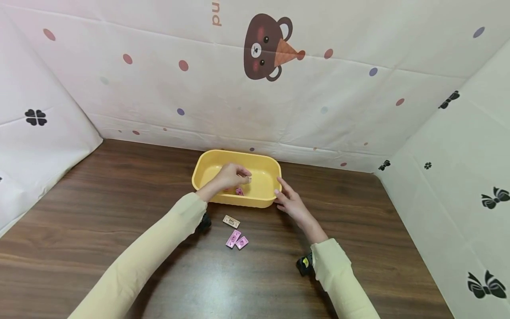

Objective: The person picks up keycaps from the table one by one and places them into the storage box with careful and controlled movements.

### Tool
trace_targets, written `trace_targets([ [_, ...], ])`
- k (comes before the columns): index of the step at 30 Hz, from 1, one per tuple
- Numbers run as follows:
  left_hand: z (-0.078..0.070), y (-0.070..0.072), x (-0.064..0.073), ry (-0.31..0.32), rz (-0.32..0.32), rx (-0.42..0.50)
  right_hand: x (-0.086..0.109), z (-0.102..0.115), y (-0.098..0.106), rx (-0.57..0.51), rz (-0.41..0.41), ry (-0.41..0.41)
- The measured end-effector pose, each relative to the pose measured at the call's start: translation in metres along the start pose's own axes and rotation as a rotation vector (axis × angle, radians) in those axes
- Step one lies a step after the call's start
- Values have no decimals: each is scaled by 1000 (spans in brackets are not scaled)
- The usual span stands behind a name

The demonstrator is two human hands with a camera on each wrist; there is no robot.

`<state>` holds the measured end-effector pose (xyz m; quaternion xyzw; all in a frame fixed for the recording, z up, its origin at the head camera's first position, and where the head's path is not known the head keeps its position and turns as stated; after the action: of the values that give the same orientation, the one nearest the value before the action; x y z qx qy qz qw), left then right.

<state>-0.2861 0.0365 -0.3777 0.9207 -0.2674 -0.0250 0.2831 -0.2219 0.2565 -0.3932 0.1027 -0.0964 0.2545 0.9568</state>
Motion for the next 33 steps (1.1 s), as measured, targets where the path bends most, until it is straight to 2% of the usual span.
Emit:
trace_targets([
  [5,0,-3,-3,19,25,-52,0,0,0,-1,6,5],
  [10,-3,-4,-4,54,48,-146,0,0,-1,7,8,3],
  [19,-3,-6,-8,62,48,-385,-1,1,-1,6,3,22],
  [22,-2,-8,-9,69,75,-440,-1,1,0,2,4,26],
  [27,-4,-10,-7,80,106,-486,-2,0,0,-7,7,21],
  [33,-6,-10,-6,119,102,-538,-2,-1,1,-5,5,16],
])
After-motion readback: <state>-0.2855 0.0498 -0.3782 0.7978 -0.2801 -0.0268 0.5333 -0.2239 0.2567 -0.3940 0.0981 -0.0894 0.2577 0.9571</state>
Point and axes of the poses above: each hand's wrist, its own x-axis away from the middle knuckle, its own y-axis out of the back of the hand, z = x × y, the point moved 1 cm from there along -x, towards the middle knuckle, and after that the axes turned 13 degrees about z, right-handed, at the moved point
